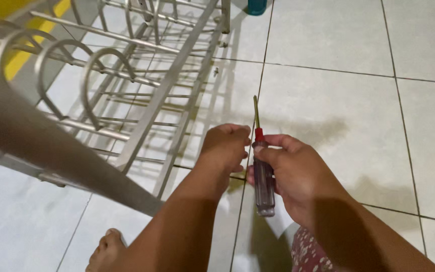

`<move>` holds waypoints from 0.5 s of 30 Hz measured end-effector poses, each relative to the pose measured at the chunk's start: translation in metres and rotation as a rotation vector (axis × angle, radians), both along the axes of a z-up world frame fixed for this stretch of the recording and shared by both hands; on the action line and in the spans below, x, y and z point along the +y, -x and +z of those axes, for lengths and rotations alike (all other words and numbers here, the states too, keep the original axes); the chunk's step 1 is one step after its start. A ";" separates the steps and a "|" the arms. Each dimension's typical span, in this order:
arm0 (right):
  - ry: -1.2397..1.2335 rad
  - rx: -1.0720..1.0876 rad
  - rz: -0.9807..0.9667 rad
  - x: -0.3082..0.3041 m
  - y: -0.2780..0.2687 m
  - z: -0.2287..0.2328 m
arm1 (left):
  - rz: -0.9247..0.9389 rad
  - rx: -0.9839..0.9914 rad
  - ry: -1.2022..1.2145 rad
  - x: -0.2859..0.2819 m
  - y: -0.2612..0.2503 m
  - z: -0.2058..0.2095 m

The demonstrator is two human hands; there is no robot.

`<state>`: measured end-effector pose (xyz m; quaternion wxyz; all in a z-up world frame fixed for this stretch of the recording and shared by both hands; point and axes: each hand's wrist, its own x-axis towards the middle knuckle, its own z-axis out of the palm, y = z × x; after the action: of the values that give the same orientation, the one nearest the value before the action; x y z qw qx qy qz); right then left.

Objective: The person assembles a metal dish rack by inserting and tightening screws into the frame using a screwdriver. They align the rack components, secure joints, and adjust parts to ensure stability.

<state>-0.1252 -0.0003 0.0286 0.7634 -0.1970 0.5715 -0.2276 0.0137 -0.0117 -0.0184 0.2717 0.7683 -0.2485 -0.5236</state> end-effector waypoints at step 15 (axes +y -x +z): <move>-0.012 0.317 0.049 -0.092 -0.109 -0.119 | -0.486 -0.456 0.229 -0.162 -0.169 -0.234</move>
<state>-0.0158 -0.0924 -0.0904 0.6702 -0.2399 0.6811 -0.1717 0.1825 -0.1736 -0.2525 0.1613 0.7483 -0.5355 -0.3567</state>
